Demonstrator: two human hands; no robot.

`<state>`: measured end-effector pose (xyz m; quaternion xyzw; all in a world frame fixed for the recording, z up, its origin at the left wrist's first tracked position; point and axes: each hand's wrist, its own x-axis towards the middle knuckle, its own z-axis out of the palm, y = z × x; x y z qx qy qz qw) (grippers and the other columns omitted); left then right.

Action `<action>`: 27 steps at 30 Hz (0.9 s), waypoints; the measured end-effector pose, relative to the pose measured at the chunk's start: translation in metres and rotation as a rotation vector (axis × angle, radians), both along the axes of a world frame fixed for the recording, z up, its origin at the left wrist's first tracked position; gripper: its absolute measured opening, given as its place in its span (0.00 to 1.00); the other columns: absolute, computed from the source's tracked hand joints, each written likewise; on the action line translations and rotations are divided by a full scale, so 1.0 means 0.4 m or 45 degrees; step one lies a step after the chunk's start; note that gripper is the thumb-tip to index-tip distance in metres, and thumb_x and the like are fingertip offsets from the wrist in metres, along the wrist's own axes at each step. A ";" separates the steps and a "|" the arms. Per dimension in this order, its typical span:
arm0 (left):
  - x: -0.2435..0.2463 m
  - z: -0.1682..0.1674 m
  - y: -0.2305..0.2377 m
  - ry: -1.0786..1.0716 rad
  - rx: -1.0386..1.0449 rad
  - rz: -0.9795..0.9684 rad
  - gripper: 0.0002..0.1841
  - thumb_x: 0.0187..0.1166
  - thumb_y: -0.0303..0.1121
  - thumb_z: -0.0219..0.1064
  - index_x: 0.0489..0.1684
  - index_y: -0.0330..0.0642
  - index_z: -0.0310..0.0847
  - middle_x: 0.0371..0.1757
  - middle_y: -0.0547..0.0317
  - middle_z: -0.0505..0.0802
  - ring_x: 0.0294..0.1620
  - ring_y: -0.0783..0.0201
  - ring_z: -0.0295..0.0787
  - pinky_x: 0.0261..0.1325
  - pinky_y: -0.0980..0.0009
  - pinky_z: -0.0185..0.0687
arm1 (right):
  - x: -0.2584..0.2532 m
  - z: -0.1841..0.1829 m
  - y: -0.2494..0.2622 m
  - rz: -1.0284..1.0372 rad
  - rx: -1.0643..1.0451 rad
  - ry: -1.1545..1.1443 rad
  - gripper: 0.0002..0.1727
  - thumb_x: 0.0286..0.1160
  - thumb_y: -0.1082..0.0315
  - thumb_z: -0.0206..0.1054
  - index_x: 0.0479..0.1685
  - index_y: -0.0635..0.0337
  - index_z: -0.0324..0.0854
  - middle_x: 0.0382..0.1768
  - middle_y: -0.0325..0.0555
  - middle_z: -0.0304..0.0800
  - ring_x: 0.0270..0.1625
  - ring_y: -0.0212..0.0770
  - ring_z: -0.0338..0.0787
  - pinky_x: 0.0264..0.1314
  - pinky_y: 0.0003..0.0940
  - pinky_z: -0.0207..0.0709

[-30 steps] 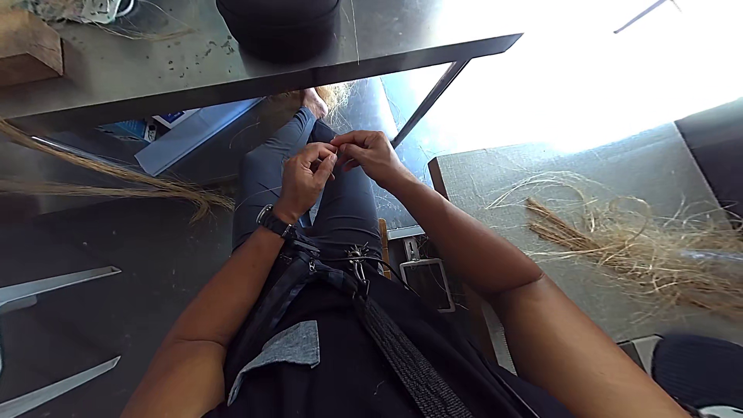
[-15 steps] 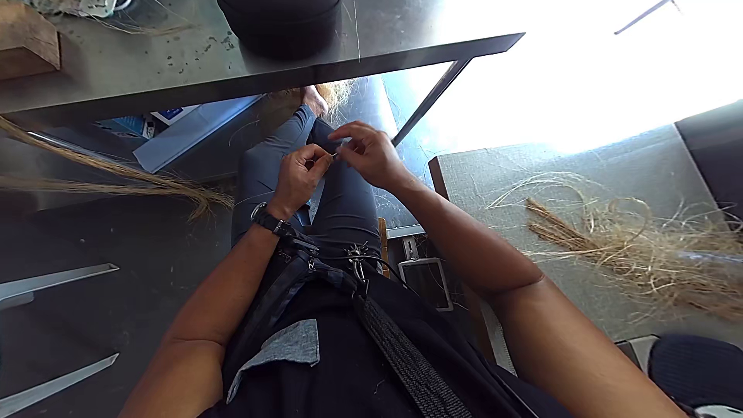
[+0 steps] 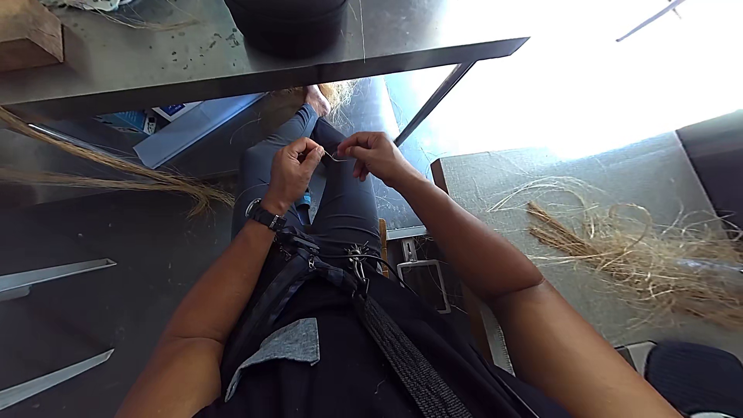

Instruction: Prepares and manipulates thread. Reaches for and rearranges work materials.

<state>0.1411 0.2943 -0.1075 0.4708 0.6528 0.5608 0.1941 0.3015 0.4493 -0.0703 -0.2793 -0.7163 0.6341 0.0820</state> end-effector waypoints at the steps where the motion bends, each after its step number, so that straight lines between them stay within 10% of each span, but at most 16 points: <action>1: 0.000 0.000 -0.001 0.023 -0.012 0.002 0.09 0.85 0.34 0.64 0.40 0.41 0.88 0.29 0.65 0.88 0.24 0.75 0.79 0.28 0.76 0.75 | 0.002 -0.002 0.002 -0.084 0.148 0.037 0.12 0.88 0.71 0.58 0.54 0.63 0.88 0.47 0.46 0.94 0.20 0.33 0.85 0.22 0.31 0.84; 7: 0.006 -0.002 0.000 0.113 -0.106 -0.007 0.10 0.84 0.37 0.65 0.39 0.42 0.89 0.30 0.65 0.89 0.29 0.74 0.83 0.36 0.73 0.80 | 0.006 0.018 -0.011 -0.091 0.457 0.347 0.13 0.84 0.71 0.62 0.59 0.63 0.88 0.45 0.45 0.95 0.20 0.30 0.82 0.22 0.29 0.81; 12: 0.005 0.004 0.003 0.095 -0.083 -0.044 0.10 0.84 0.37 0.65 0.39 0.43 0.88 0.31 0.66 0.89 0.30 0.74 0.83 0.37 0.73 0.80 | -0.014 -0.019 -0.036 0.209 0.096 0.146 0.11 0.81 0.74 0.69 0.56 0.69 0.83 0.38 0.48 0.94 0.30 0.38 0.94 0.33 0.34 0.91; 27: -0.019 -0.025 0.000 0.031 0.002 0.159 0.10 0.87 0.36 0.63 0.42 0.41 0.89 0.29 0.65 0.89 0.25 0.75 0.81 0.30 0.76 0.78 | -0.002 0.016 -0.018 0.173 -0.726 -0.103 0.08 0.89 0.70 0.59 0.48 0.64 0.83 0.30 0.44 0.92 0.24 0.33 0.89 0.25 0.27 0.85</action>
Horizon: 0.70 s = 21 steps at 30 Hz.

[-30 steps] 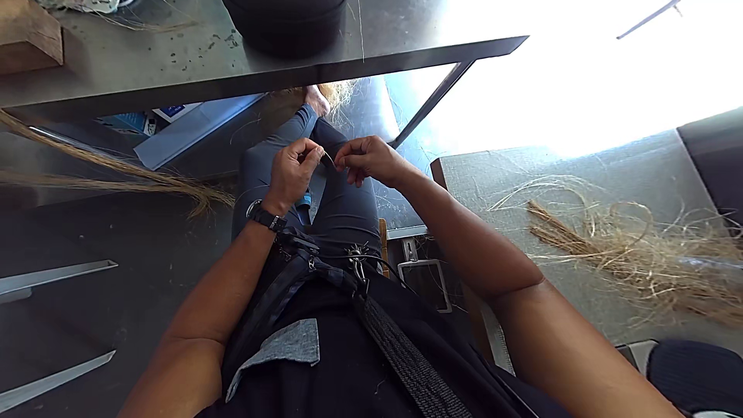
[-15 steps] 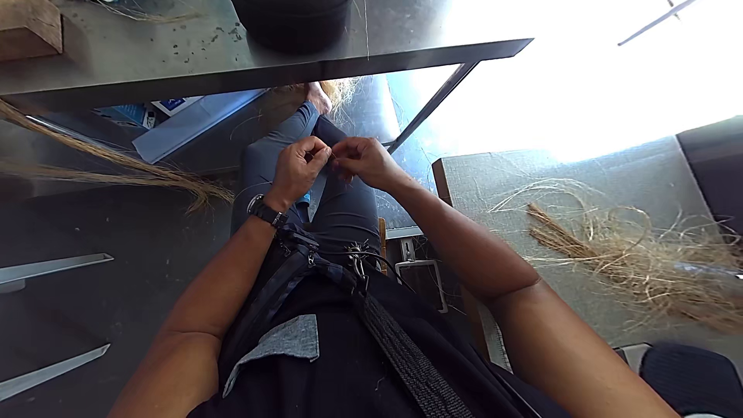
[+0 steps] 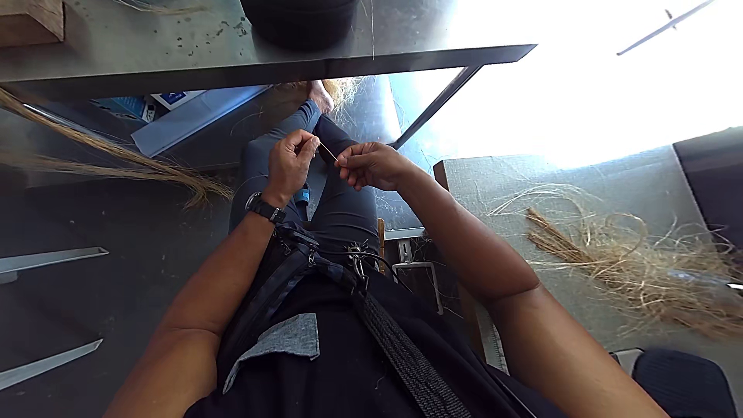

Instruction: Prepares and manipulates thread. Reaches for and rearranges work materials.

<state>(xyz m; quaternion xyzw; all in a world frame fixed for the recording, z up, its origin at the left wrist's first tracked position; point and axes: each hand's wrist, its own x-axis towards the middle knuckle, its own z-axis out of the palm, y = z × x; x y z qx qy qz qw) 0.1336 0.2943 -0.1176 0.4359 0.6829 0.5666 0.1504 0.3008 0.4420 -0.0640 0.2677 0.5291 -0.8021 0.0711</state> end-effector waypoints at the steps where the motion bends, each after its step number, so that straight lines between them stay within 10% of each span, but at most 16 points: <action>1: 0.002 -0.002 0.001 -0.016 -0.003 -0.005 0.10 0.87 0.36 0.63 0.43 0.41 0.88 0.29 0.65 0.88 0.24 0.75 0.80 0.29 0.76 0.77 | 0.002 0.001 0.001 0.018 -0.035 0.020 0.09 0.89 0.70 0.59 0.48 0.64 0.84 0.30 0.43 0.92 0.24 0.33 0.89 0.25 0.27 0.85; 21: 0.070 0.013 0.002 0.108 -0.134 -0.250 0.11 0.90 0.37 0.61 0.45 0.42 0.88 0.25 0.64 0.88 0.24 0.72 0.83 0.32 0.73 0.81 | -0.013 -0.046 0.008 -0.223 0.358 0.259 0.20 0.90 0.74 0.54 0.76 0.62 0.79 0.35 0.51 0.92 0.27 0.38 0.90 0.32 0.32 0.87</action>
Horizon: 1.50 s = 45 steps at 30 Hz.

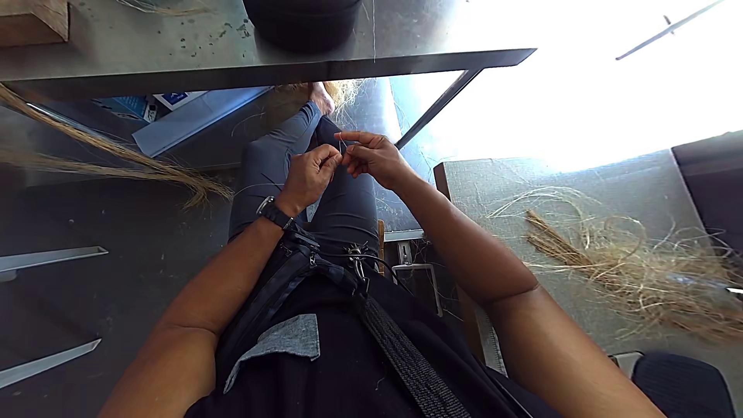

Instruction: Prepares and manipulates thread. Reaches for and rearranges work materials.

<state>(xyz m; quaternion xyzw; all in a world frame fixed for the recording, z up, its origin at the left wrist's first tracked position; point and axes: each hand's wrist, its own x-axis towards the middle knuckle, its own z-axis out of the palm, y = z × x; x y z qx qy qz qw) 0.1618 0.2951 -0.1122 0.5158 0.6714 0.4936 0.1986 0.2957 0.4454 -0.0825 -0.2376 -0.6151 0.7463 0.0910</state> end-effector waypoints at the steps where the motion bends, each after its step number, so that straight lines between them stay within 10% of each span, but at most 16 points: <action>1: 0.001 0.003 0.000 0.049 -0.014 0.004 0.12 0.90 0.37 0.60 0.46 0.42 0.88 0.25 0.64 0.88 0.24 0.72 0.83 0.32 0.72 0.81 | 0.000 -0.001 -0.002 -0.004 0.052 0.007 0.20 0.90 0.74 0.54 0.75 0.63 0.79 0.34 0.51 0.92 0.27 0.38 0.90 0.32 0.32 0.87; 11: 0.014 0.013 0.002 0.228 -0.045 -0.005 0.13 0.90 0.39 0.59 0.41 0.42 0.86 0.26 0.61 0.87 0.25 0.68 0.82 0.33 0.66 0.80 | -0.001 -0.013 -0.007 -0.016 0.893 -0.006 0.17 0.89 0.66 0.59 0.68 0.53 0.88 0.39 0.41 0.95 0.36 0.31 0.89 0.48 0.33 0.84; 16: 0.017 0.012 0.004 0.173 0.018 -0.015 0.12 0.89 0.37 0.60 0.40 0.42 0.87 0.29 0.62 0.88 0.27 0.70 0.83 0.35 0.69 0.80 | -0.005 -0.025 -0.007 -0.009 0.542 0.206 0.17 0.86 0.74 0.62 0.68 0.66 0.85 0.45 0.48 0.96 0.42 0.33 0.94 0.55 0.32 0.89; 20: 0.016 0.011 0.002 0.172 -0.003 -0.051 0.13 0.89 0.37 0.60 0.46 0.43 0.91 0.49 0.60 0.96 0.41 0.72 0.91 0.49 0.68 0.86 | -0.008 -0.020 -0.010 -0.054 0.267 0.244 0.16 0.87 0.74 0.61 0.68 0.69 0.84 0.47 0.51 0.96 0.46 0.37 0.95 0.57 0.34 0.89; 27: 0.008 0.006 -0.001 0.038 -0.012 -0.067 0.12 0.88 0.39 0.63 0.39 0.43 0.89 0.27 0.63 0.88 0.26 0.71 0.83 0.34 0.70 0.81 | -0.009 -0.011 -0.010 -0.192 -0.005 0.260 0.17 0.86 0.77 0.59 0.68 0.70 0.82 0.46 0.54 0.97 0.47 0.41 0.96 0.58 0.37 0.88; 45: -0.033 0.038 0.010 -0.466 0.035 0.030 0.12 0.88 0.38 0.63 0.53 0.39 0.84 0.31 0.60 0.88 0.21 0.70 0.78 0.24 0.76 0.75 | 0.000 0.000 -0.008 -0.107 0.144 0.265 0.16 0.84 0.77 0.58 0.63 0.70 0.85 0.37 0.51 0.96 0.37 0.38 0.94 0.46 0.34 0.89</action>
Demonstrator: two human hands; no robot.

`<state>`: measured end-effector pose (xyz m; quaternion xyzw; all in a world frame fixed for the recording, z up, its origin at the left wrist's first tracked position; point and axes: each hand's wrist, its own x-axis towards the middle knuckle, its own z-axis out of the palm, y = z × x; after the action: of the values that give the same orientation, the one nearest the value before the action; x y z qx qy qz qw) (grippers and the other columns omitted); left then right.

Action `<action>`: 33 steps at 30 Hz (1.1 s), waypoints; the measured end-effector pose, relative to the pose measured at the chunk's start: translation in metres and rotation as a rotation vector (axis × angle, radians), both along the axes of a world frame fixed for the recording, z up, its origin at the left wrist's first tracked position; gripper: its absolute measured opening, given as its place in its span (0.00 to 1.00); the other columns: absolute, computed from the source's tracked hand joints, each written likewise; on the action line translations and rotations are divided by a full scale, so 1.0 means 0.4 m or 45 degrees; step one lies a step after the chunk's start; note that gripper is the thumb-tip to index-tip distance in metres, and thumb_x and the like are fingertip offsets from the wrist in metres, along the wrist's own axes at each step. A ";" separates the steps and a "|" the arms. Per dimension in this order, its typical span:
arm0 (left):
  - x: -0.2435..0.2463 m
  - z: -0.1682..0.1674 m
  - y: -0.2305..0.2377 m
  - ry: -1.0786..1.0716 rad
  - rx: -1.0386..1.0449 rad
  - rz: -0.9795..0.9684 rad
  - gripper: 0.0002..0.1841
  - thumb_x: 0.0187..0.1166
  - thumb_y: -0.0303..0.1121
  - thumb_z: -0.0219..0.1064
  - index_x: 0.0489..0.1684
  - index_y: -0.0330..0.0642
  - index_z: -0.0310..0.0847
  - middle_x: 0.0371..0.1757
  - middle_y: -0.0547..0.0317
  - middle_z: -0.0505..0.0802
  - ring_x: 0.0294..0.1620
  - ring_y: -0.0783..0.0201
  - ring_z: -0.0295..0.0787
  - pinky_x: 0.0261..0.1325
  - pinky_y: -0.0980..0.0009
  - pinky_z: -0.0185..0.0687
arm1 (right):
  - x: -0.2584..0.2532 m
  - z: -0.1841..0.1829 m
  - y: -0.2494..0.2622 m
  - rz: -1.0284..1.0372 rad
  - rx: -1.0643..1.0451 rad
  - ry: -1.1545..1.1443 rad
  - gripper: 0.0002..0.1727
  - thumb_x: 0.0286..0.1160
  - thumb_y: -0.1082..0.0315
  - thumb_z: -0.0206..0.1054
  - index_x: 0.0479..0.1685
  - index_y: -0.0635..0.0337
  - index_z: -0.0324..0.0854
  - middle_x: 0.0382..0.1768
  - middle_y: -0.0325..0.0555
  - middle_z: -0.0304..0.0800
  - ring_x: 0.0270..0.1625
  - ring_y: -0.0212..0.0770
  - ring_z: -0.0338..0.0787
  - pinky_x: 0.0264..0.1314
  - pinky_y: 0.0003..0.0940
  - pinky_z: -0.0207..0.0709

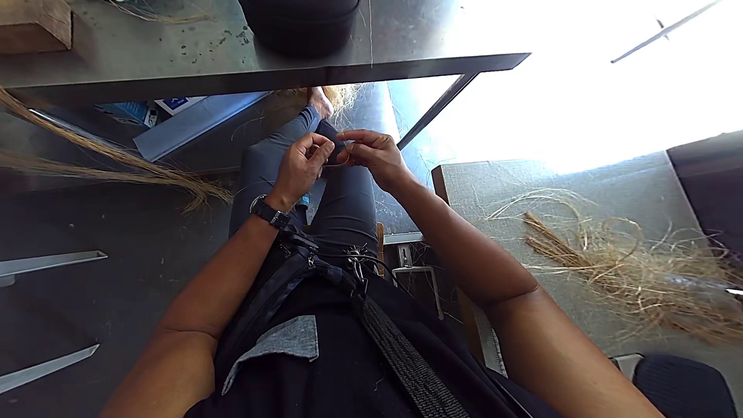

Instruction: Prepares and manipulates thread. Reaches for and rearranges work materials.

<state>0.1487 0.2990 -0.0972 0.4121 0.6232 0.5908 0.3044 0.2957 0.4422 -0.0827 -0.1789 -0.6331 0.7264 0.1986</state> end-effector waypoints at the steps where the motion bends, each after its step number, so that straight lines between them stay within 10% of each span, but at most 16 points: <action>1: -0.003 0.004 0.003 -0.004 0.003 0.007 0.11 0.87 0.38 0.65 0.52 0.39 0.85 0.32 0.60 0.88 0.21 0.71 0.78 0.24 0.77 0.74 | -0.001 -0.003 -0.007 0.009 0.134 0.015 0.15 0.83 0.77 0.59 0.62 0.71 0.86 0.36 0.50 0.96 0.36 0.37 0.93 0.45 0.33 0.89; 12: 0.038 0.001 0.020 -0.525 -0.068 0.067 0.06 0.85 0.31 0.67 0.47 0.38 0.84 0.29 0.61 0.86 0.15 0.75 0.67 0.16 0.81 0.61 | -0.003 -0.010 -0.050 -0.079 0.663 -0.143 0.17 0.84 0.74 0.61 0.66 0.63 0.87 0.36 0.43 0.96 0.34 0.31 0.92 0.46 0.30 0.88; 33: 0.036 -0.014 0.017 -0.449 -0.057 0.055 0.06 0.83 0.32 0.69 0.44 0.38 0.85 0.28 0.60 0.87 0.17 0.73 0.70 0.17 0.79 0.62 | -0.003 -0.007 -0.045 0.037 0.512 -0.094 0.18 0.85 0.76 0.59 0.69 0.68 0.82 0.40 0.49 0.97 0.38 0.37 0.96 0.50 0.35 0.92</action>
<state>0.1631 0.3059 -0.1029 0.2816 0.5818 0.6465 0.4052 0.2945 0.4242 -0.0855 -0.1529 -0.7747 0.5813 0.1964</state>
